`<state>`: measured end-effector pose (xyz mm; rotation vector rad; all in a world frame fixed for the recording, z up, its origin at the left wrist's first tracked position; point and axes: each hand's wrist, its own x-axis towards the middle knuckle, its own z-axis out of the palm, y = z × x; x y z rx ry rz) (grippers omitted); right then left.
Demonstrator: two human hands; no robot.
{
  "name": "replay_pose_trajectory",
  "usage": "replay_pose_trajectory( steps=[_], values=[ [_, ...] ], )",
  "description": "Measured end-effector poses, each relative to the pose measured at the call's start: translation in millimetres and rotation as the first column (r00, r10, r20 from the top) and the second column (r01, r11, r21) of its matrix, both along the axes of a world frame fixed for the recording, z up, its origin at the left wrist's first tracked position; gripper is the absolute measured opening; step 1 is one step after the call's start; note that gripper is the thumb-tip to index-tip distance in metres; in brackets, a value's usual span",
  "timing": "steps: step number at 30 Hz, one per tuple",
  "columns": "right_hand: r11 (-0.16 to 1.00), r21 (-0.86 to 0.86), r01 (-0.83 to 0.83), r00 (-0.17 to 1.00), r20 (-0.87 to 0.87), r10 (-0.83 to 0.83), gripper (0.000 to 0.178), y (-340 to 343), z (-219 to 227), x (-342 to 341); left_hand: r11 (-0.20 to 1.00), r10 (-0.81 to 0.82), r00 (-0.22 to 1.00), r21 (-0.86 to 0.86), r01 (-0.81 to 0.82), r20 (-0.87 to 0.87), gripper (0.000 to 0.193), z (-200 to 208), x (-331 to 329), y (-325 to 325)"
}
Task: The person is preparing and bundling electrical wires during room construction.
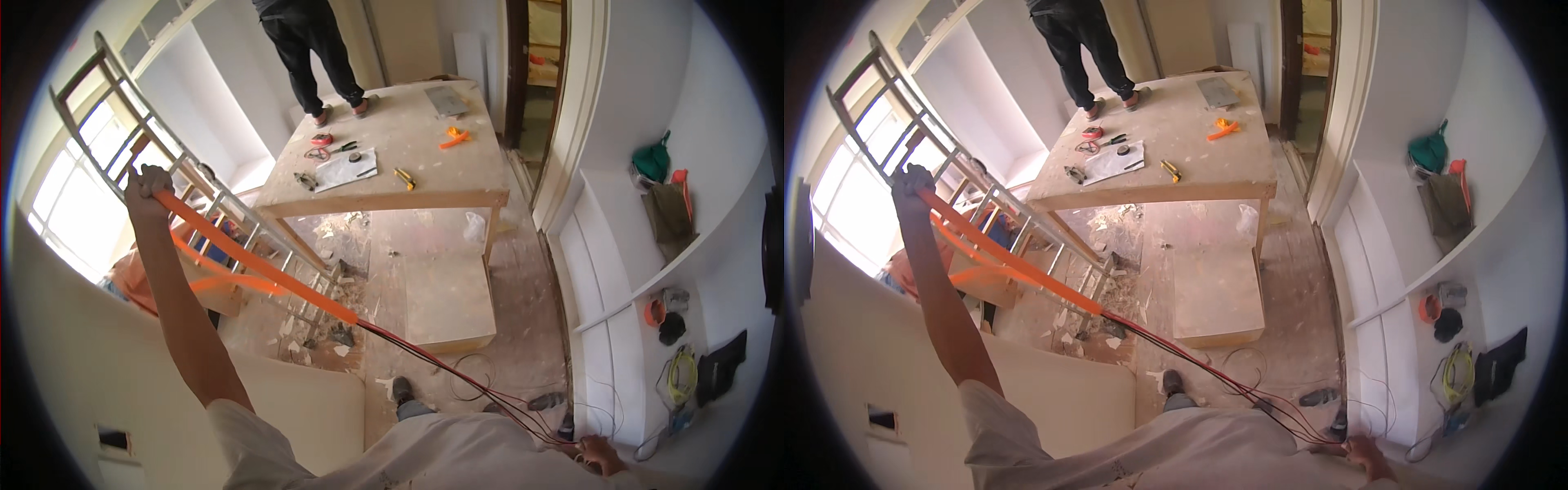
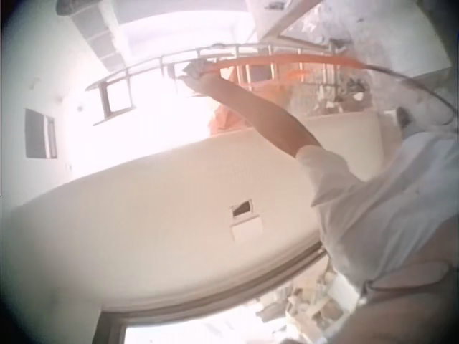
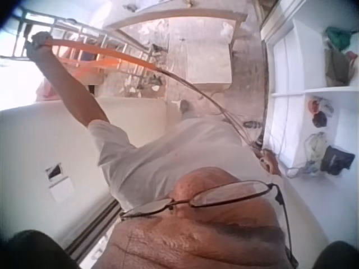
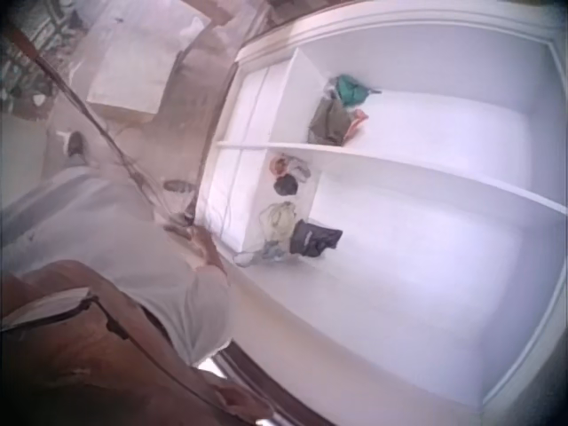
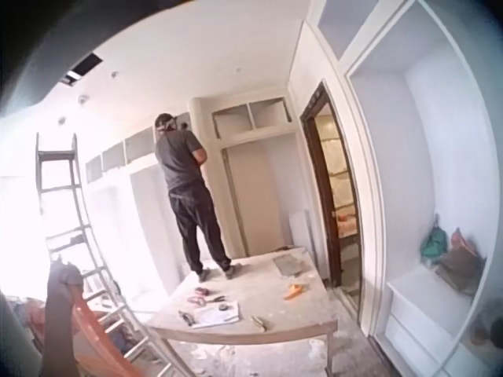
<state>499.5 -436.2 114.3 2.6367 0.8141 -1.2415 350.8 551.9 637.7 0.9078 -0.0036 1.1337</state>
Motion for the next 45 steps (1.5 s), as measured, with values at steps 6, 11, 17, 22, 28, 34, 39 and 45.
replay_pose_trajectory(
  steps=[6, 11, 17, 22, 28, 34, 39, 45],
  values=[
    [0.796, 0.59, 0.135, 0.934, 0.192, -0.301, 0.045, 271.8, -28.1, 74.2, 0.947, -0.32, 0.926, 0.066, 0.313, 0.198, 0.037, 17.4, 47.2, -47.6],
    [0.131, 0.9, 0.415, 0.879, -0.434, 0.198, 0.076, 618.3, 198.8, 33.5, 0.953, -0.302, 0.95, 0.011, 0.302, 0.081, 0.044, -4.1, 72.4, -64.0],
    [0.483, 0.695, 0.533, 0.438, -0.715, 0.545, 0.082, 678.3, 223.7, -1.3, 0.745, -0.597, 0.783, -0.243, 0.622, 0.172, 0.032, -57.4, 70.7, -18.1],
    [0.34, 0.854, 0.394, 0.85, -0.479, 0.218, 0.06, 646.5, 192.2, -33.6, 0.819, -0.517, 0.855, -0.261, 0.511, 0.052, 0.036, -79.1, 75.1, 16.6],
    [0.38, 0.924, 0.046, 0.998, -0.06, 0.025, 0.035, 617.5, 141.4, -25.6, 0.824, -0.539, 0.839, -0.158, 0.544, 0.077, 0.036, -59.2, 74.7, 103.7],
    [0.676, 0.737, 0.017, 0.975, 0.136, -0.174, 0.039, 523.0, 5.9, 5.7, 0.877, -0.469, 0.883, 0.105, 0.47, -0.035, 0.035, 3.7, 67.6, 169.9],
    [0.783, 0.622, 0.003, 0.984, 0.137, -0.113, 0.033, 475.1, -32.9, 20.1, 0.892, -0.392, 0.903, 0.167, 0.42, -0.177, 0.036, 23.7, 111.1, 155.6],
    [0.871, 0.461, -0.17, 0.97, 0.232, 0.066, 0.016, 440.3, -79.0, -1.1, 0.918, -0.277, 0.911, 0.197, 0.345, -0.306, 0.036, 25.3, 163.2, 193.0]
  ],
)
